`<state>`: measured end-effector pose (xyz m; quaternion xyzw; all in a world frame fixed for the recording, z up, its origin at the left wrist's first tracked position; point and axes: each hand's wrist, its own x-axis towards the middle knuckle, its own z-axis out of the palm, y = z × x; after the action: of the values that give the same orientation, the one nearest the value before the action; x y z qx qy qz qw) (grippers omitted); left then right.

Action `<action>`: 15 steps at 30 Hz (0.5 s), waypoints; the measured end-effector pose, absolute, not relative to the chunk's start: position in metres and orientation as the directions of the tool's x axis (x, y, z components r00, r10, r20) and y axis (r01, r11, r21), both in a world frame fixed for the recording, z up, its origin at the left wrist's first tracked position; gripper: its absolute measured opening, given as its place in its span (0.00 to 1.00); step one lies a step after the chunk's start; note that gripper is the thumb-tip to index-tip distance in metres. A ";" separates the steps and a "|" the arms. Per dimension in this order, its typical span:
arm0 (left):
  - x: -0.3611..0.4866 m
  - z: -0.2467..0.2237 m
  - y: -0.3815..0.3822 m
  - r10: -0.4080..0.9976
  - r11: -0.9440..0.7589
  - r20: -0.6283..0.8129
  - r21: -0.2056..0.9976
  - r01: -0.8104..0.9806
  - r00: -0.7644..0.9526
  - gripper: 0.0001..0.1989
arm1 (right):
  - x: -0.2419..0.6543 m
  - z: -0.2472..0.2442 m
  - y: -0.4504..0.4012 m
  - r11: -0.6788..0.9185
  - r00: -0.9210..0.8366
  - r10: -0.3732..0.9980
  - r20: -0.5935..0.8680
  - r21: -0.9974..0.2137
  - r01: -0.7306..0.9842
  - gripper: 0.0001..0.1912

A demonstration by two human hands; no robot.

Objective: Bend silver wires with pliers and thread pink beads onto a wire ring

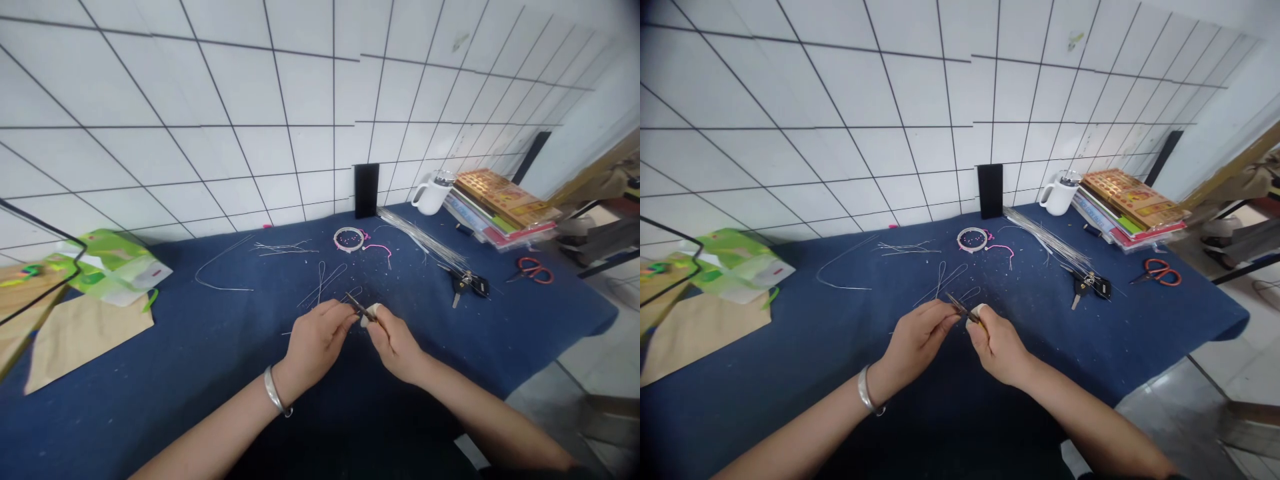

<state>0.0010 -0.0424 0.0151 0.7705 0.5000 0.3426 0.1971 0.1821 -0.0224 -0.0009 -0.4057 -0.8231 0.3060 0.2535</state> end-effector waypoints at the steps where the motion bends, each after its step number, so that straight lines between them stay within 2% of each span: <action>1: 0.002 0.017 -0.043 0.924 -0.383 0.287 0.686 0.619 0.254 0.09 | 0.183 -0.002 -0.020 0.526 -0.542 0.819 0.186 -0.619 0.583 0.11; 4: 0.007 0.022 -0.047 0.967 -0.240 0.159 0.833 0.498 0.200 0.12 | 0.187 -0.003 -0.015 0.580 -0.527 0.814 0.243 -0.306 0.755 0.14; 6: 0.010 0.024 -0.050 0.983 -0.130 0.069 0.915 0.382 0.170 0.13 | 0.188 0.001 -0.014 0.563 -0.505 0.821 0.267 -0.233 0.793 0.15; 7: 0.010 0.024 -0.052 0.985 -0.097 0.043 0.936 0.338 0.166 0.13 | 0.188 0.005 -0.015 0.554 -0.493 0.830 0.262 -0.273 0.787 0.15; 8: 0.009 0.024 -0.053 0.984 -0.096 0.043 0.944 0.315 0.171 0.13 | 0.188 0.009 -0.018 0.544 -0.488 0.839 0.241 -0.365 0.755 0.14; 10: 0.005 0.023 -0.053 0.967 -0.202 0.132 0.918 0.342 0.216 0.13 | 0.187 0.018 -0.026 0.473 -0.519 0.844 0.137 -0.646 0.599 0.13; 12: -0.002 0.019 -0.050 0.913 -0.389 0.279 0.818 0.424 0.297 0.11 | 0.184 0.025 -0.036 0.239 -0.595 0.803 -0.018 -0.906 0.350 0.15; 13: -0.006 0.017 -0.048 0.877 -0.472 0.342 0.748 0.467 0.338 0.10 | 0.183 0.026 -0.040 0.071 -0.638 0.764 -0.098 -0.970 0.234 0.16; 15: -0.012 0.014 -0.045 0.827 -0.563 0.413 0.625 0.541 0.383 0.08 | 0.180 0.027 -0.045 -0.212 -0.707 0.672 -0.221 -0.972 0.103 0.20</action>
<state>-0.0117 -0.0450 0.0143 0.8075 0.4234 0.3596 0.1986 0.1800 -0.0450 0.0273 -0.3258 -0.5947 0.7069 0.2011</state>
